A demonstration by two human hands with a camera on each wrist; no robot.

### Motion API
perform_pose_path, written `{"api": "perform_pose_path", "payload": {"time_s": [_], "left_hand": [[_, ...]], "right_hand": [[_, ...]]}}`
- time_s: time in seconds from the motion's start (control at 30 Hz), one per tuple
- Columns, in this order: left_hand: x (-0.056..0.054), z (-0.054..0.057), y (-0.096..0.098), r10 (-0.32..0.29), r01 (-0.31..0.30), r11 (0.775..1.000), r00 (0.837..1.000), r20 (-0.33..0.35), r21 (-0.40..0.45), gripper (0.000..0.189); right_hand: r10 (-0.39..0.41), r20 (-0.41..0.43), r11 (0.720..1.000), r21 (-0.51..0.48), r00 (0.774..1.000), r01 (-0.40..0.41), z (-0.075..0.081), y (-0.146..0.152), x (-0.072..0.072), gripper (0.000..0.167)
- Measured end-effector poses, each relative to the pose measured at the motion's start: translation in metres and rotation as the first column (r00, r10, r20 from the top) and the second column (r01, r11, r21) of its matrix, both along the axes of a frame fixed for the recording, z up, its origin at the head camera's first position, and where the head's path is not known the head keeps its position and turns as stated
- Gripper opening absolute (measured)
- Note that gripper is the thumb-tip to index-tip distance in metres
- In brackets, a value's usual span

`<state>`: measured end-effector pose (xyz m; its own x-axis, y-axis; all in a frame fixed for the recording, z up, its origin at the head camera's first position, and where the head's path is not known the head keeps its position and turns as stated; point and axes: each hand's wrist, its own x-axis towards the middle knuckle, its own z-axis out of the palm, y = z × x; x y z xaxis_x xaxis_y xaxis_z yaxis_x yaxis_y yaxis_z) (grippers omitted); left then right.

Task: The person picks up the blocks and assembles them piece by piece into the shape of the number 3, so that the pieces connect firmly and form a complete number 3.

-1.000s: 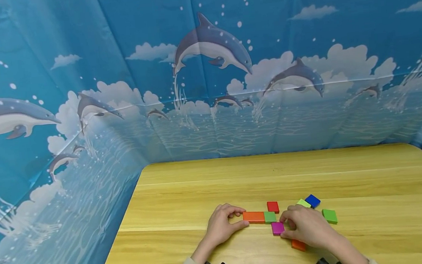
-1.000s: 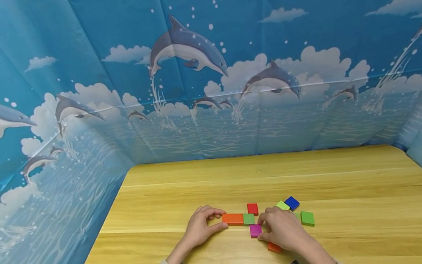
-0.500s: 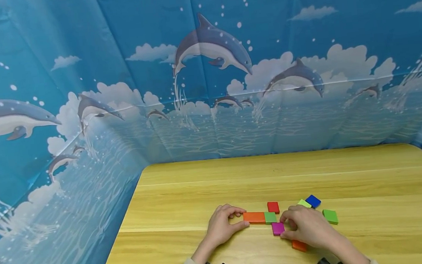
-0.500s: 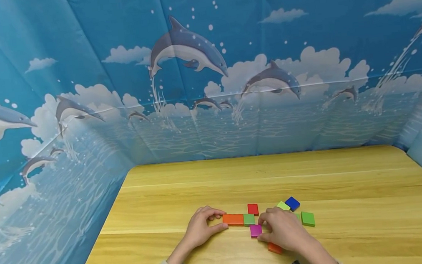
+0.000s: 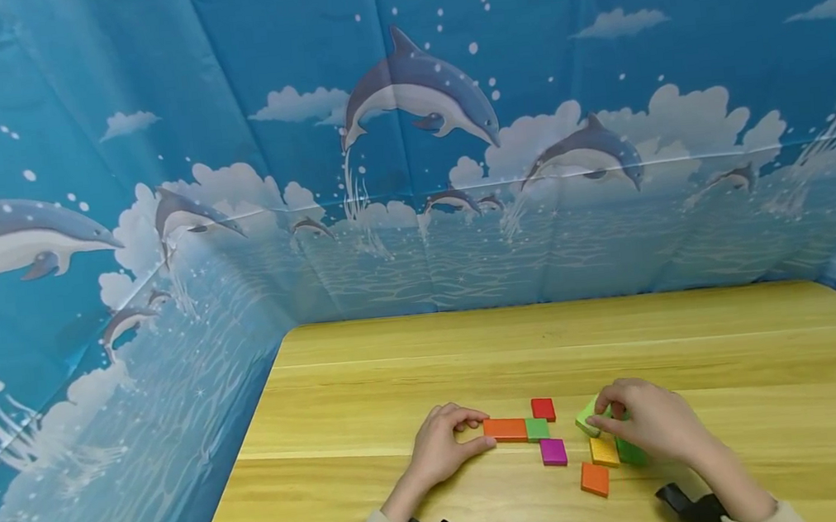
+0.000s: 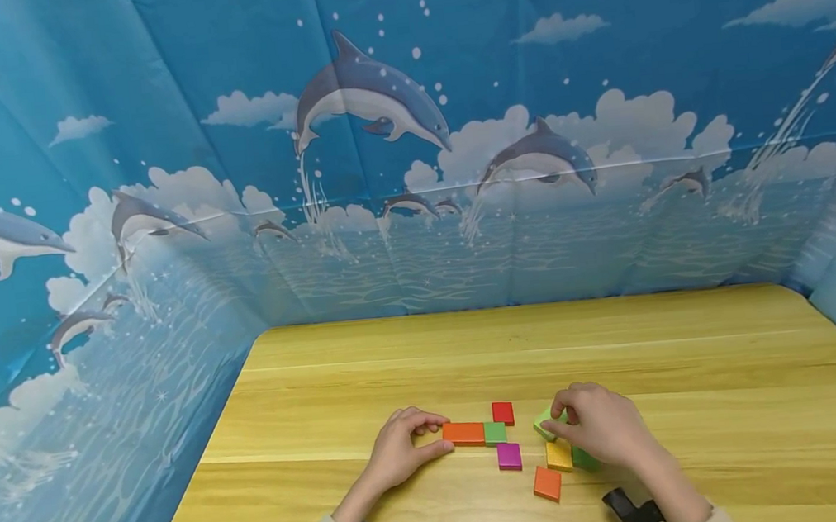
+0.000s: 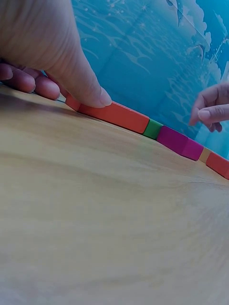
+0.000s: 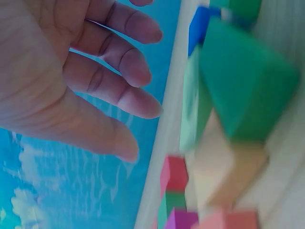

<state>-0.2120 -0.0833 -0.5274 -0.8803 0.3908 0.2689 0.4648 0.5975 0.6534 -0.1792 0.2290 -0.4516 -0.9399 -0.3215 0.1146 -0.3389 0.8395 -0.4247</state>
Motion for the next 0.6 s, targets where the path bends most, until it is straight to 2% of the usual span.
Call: {"api": "perform_pose_path", "payload": {"time_s": [0.27, 0.6], "left_hand": [[0.001, 0.001, 0.000, 0.007, -0.007, 1.000, 1.000, 0.010, -0.004, 0.035], [0.001, 0.003, 0.000, 0.002, -0.002, 1.000, 1.000, 0.009, 0.002, 0.034]], "right_hand": [[-0.052, 0.052, 0.999, -0.001, 0.997, 0.052, 0.000, 0.021, -0.004, 0.011], [-0.015, 0.089, 1.000, 0.011, 0.996, 0.014, -0.002, 0.021, -0.004, 0.021]]}}
